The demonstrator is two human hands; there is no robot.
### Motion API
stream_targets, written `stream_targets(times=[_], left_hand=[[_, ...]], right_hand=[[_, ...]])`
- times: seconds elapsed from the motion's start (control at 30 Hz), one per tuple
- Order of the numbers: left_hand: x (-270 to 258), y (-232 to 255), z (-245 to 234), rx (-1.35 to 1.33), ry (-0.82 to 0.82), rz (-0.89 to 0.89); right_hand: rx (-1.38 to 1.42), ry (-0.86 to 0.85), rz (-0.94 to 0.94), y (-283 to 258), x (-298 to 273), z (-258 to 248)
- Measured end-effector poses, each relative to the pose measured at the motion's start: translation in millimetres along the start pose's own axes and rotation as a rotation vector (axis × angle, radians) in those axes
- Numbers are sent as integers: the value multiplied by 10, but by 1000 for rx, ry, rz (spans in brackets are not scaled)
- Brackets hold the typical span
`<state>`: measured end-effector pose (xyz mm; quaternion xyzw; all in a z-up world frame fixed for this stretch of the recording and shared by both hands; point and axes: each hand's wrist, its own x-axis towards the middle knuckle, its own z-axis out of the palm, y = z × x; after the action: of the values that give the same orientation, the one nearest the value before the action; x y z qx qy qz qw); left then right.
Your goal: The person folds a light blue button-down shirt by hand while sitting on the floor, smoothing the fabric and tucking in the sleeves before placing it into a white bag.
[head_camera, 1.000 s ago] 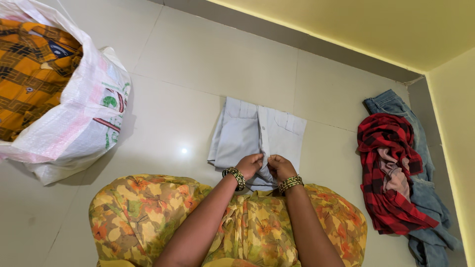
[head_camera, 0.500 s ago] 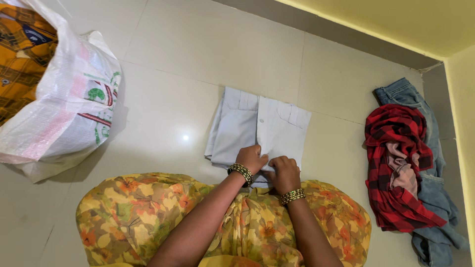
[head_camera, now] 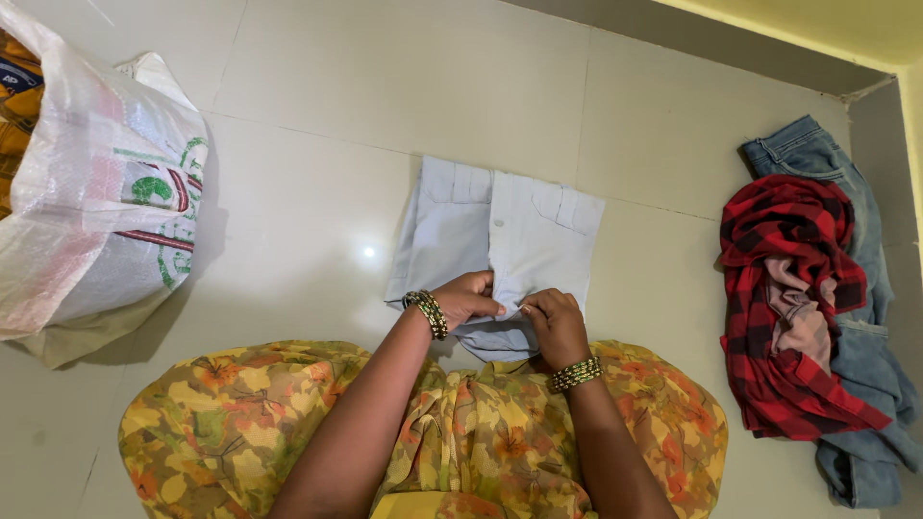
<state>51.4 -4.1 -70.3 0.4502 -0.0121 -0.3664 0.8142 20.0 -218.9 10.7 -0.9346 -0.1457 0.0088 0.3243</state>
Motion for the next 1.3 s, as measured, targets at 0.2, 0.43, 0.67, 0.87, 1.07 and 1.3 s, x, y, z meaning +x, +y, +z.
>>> stream_targets(times=[0.2,0.43,0.67,0.87,1.07,1.3], left_hand=[[-104,121,20,117,47,12],[-366,380,287,828,181,-35],[-240,119,389,466,226,224],[-239,-1,364,123,182,-12],[-262,-239,417,684,205,240],[-381,-87,511,1024,481,419]], right_hand=[[17,-5,41,71,8,17],[69,-12,56,136,-13,43],[21,74,38,134,-17,82],[-55,150,18,32,-55,111],[-46,201,-47,24,-44,119],[-84,226,-24,3,-45,32]])
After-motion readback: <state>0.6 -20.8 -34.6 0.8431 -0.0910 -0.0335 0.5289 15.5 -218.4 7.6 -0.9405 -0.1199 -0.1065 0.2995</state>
